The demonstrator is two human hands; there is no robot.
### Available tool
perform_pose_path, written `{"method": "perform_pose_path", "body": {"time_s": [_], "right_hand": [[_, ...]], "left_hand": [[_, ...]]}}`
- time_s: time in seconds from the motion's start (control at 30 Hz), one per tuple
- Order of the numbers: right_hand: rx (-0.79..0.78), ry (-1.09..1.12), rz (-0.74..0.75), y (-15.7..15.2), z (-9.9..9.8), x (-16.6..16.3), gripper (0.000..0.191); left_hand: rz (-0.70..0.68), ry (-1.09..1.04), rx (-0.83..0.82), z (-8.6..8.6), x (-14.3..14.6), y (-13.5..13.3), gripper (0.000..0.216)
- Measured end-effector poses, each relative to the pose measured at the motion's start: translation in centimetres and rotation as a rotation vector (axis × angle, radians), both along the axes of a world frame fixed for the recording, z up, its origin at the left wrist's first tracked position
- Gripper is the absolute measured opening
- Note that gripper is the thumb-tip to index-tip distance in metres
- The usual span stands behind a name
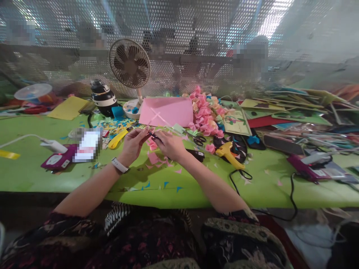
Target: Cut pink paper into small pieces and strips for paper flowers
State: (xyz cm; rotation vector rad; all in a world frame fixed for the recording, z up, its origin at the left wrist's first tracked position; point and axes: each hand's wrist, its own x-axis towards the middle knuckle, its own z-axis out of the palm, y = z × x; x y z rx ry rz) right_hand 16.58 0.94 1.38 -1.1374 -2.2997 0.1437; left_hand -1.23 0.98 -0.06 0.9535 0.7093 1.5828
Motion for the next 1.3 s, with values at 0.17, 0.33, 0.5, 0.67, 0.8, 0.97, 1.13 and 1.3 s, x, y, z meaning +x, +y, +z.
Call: {"method": "perform_pose_path", "body": {"time_s": [0.17,0.33,0.5,0.67,0.8,0.97,1.13,1.3], "right_hand": [[-0.043,0.0,0.117,0.8,0.2,0.5,0.032],[-0.113,0.015,0.147,0.4,0.6,0.3,0.034],[-0.172,0.021,0.005,-0.5,0.1,-0.8,0.036],[-0.216,0.047,-0.011,-0.1,-0.1,-0.8,0.031],[-0.266,0.085,0.046,0.2,0.4,-0.2,0.029],[-0.256,0.088,0.135,0.2,0.8,0.2,0.024],[-0.181,0.167,0.108,-0.2,0.6,-0.4,0.029],[-0.188,0.147,0.01,-0.3,0.2,-0.7,0.032]], "left_hand": [[-0.019,0.011,-0.033,-0.1,-0.1,0.2,0.035],[-0.037,0.018,-0.067,-0.2,-0.3,0.4,0.032],[0.022,0.058,-0.025,-0.5,-0.2,0.5,0.047],[0.003,0.064,0.009,-0.1,0.1,0.1,0.044],[-0.014,0.041,0.019,0.1,0.1,-0.1,0.04],[-0.063,0.036,-0.018,0.0,-0.2,0.1,0.038],[0.008,0.078,0.007,-0.4,-0.5,0.4,0.039],[0.041,0.11,0.036,-0.5,-0.4,0.4,0.038]]}}
